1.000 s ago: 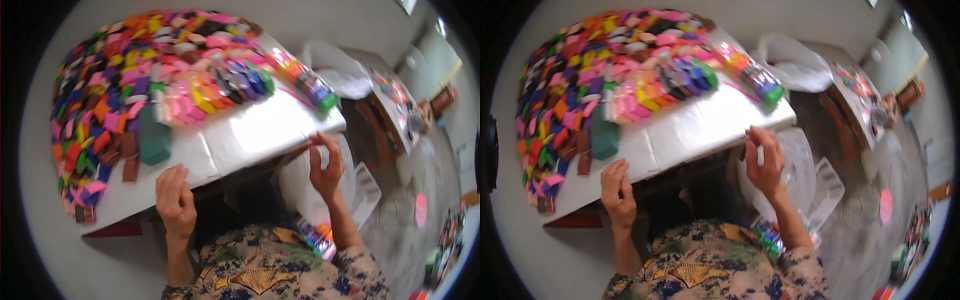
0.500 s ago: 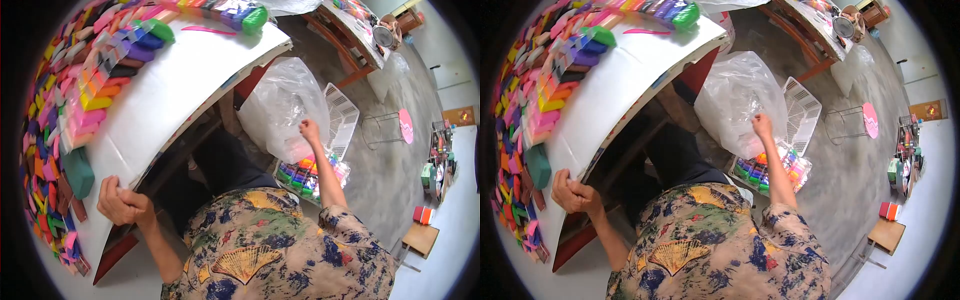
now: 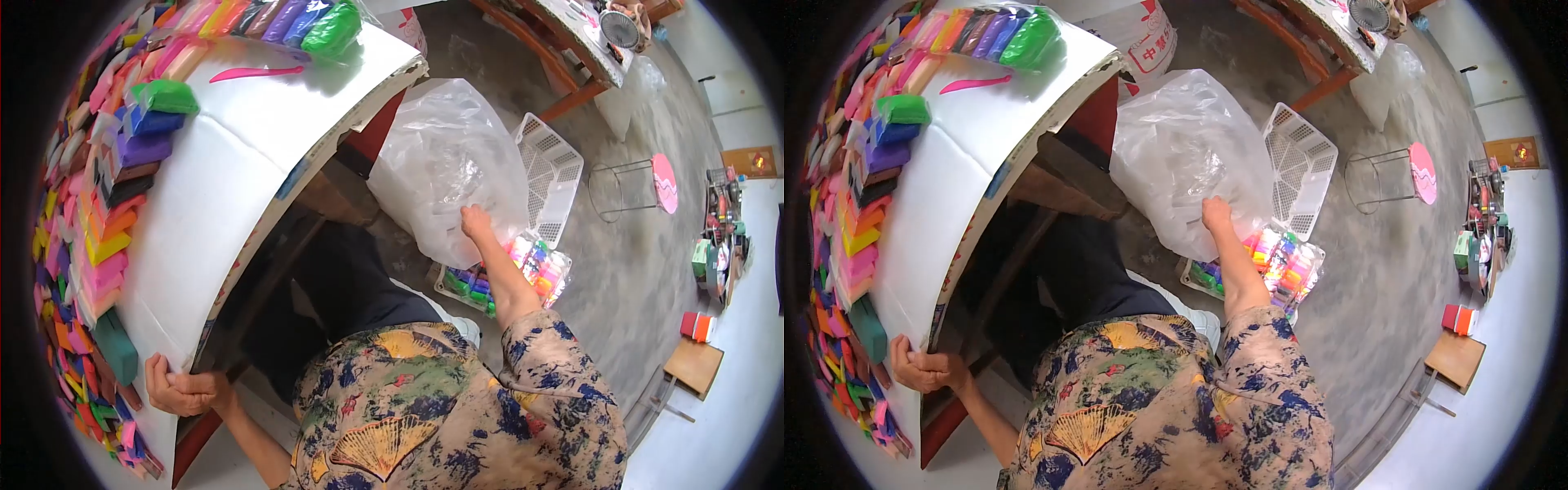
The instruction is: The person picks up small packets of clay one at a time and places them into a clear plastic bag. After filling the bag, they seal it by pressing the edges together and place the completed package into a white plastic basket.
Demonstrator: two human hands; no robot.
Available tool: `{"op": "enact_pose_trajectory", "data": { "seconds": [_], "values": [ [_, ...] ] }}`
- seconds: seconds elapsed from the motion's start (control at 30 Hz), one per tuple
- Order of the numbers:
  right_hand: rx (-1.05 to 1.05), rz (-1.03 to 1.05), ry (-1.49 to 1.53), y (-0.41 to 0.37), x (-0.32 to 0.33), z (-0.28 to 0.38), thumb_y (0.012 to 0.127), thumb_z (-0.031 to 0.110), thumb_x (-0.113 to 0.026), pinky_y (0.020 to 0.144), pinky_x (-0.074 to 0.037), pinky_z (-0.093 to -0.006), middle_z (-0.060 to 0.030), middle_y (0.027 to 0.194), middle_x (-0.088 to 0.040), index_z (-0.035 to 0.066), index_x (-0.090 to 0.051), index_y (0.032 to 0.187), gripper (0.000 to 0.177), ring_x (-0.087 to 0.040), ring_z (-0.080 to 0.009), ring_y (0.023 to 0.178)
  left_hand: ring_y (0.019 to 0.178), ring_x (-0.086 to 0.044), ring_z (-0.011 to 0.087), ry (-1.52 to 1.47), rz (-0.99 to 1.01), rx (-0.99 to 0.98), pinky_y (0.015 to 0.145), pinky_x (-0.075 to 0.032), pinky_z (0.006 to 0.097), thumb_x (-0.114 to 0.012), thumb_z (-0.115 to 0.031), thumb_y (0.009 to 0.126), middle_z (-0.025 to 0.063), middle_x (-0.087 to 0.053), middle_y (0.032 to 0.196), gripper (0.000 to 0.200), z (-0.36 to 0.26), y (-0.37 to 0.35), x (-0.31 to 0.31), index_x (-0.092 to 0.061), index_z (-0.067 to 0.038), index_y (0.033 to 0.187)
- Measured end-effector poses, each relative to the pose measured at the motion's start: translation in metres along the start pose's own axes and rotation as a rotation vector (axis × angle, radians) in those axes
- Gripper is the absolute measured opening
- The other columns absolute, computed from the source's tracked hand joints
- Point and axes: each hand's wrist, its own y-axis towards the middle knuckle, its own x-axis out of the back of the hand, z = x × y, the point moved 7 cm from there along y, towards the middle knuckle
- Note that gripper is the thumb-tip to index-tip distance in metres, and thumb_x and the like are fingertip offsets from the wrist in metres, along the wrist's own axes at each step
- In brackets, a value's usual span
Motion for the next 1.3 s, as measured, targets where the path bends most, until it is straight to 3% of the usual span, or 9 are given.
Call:
{"op": "enact_pose_trajectory", "data": {
  "seconds": [0.13,0.23,0.43,0.63,0.83,1.03,1.13,1.23,1.3],
  "values": [
    [0.124,-0.224,-0.122,0.011,0.019,0.018,0.085,0.010,-0.055,0.092,-0.050,-0.0557,-0.0203,0.115,-0.059,0.015,-0.070,0.109,0.029,-0.056,-0.0405,0.114,0.089,-0.063,0.0311,0.010,-0.002,-0.017,0.084,-0.047,0.0422,-0.039,-0.011,0.095,0.0152,-0.068,0.096,0.029,0.001,-0.002,-0.002,-0.065,0.003,0.094],
    [0.018,-0.307,0.245,0.019,0.029,0.022,0.085,0.012,-0.055,0.095,-0.046,-0.0567,-0.0194,0.114,-0.060,0.019,-0.070,0.111,0.031,-0.053,-0.0393,0.120,0.089,-0.063,0.0311,0.031,0.005,-0.028,0.085,-0.047,0.0426,-0.038,-0.011,0.095,0.0154,-0.068,0.096,0.030,0.003,-0.004,-0.001,-0.064,0.003,0.094],
    [-0.133,-0.069,0.047,0.033,0.034,0.043,0.088,0.023,-0.056,0.095,-0.045,-0.0565,-0.0191,0.116,-0.065,0.020,-0.067,0.116,0.030,-0.061,-0.0388,0.113,0.088,-0.064,0.0314,0.033,0.003,-0.026,0.084,-0.046,0.0433,-0.039,-0.014,0.095,0.0143,-0.069,0.095,0.030,0.004,-0.003,-0.001,-0.065,0.002,0.091],
    [-0.260,-0.235,0.515,0.039,0.030,0.068,0.087,0.028,-0.060,0.091,-0.051,-0.0536,-0.0222,0.103,-0.070,0.010,-0.066,0.117,0.035,-0.067,-0.0414,0.100,0.090,-0.063,0.0321,0.049,0.036,-0.022,0.085,-0.047,0.0435,-0.038,-0.013,0.096,0.0169,-0.067,0.097,0.030,0.003,-0.003,-0.001,-0.063,0.003,0.094],
    [-0.304,-0.058,0.618,0.039,0.014,0.065,0.083,0.023,-0.063,0.090,-0.052,-0.0478,-0.0208,0.107,-0.070,0.008,-0.070,0.104,0.028,-0.066,-0.0387,0.105,0.088,-0.064,0.0308,0.011,-0.005,-0.018,0.084,-0.045,0.0427,-0.040,-0.012,0.095,0.0142,-0.069,0.095,0.029,0.004,-0.004,0.000,-0.065,0.002,0.092],
    [-0.366,-0.202,0.716,0.027,0.012,0.042,0.080,0.022,-0.066,0.091,-0.053,-0.0457,-0.0198,0.107,-0.071,0.011,-0.074,0.099,0.023,-0.067,-0.0385,0.104,0.090,-0.063,0.0319,0.035,0.020,0.003,0.084,-0.046,0.0429,-0.040,-0.011,0.095,0.0154,-0.068,0.098,0.028,0.004,-0.004,-0.002,-0.064,0.002,0.094],
    [-0.609,-0.379,0.729,0.021,0.012,0.028,0.080,0.023,-0.069,0.094,-0.050,-0.0480,-0.0193,0.119,-0.067,0.012,-0.074,0.100,0.024,-0.062,-0.0419,0.111,0.089,-0.063,0.0319,0.024,0.013,0.007,0.083,-0.046,0.0428,-0.040,-0.011,0.095,0.0148,-0.068,0.098,0.027,0.003,-0.004,-0.001,-0.064,0.002,0.094],
    [-0.505,-0.253,0.684,0.035,-0.009,0.022,0.086,0.026,-0.064,0.099,-0.046,-0.0489,-0.0206,0.130,-0.060,0.015,-0.069,0.117,0.034,-0.056,-0.0439,0.117,0.089,-0.063,0.0319,0.033,0.022,0.005,0.084,-0.046,0.0430,-0.040,-0.011,0.094,0.0148,-0.068,0.097,0.027,0.004,-0.004,-0.001,-0.064,0.002,0.094],
    [-0.227,-0.019,0.362,0.101,-0.087,0.006,0.087,0.021,-0.058,0.101,-0.046,-0.0485,-0.0234,0.139,-0.045,0.016,-0.057,0.132,0.045,-0.055,-0.0452,0.120,0.088,-0.064,0.0312,0.029,-0.008,-0.002,0.084,-0.046,0.0423,-0.041,-0.013,0.095,0.0137,-0.069,0.096,0.028,0.003,-0.003,-0.001,-0.064,0.001,0.093]
  ]
}}
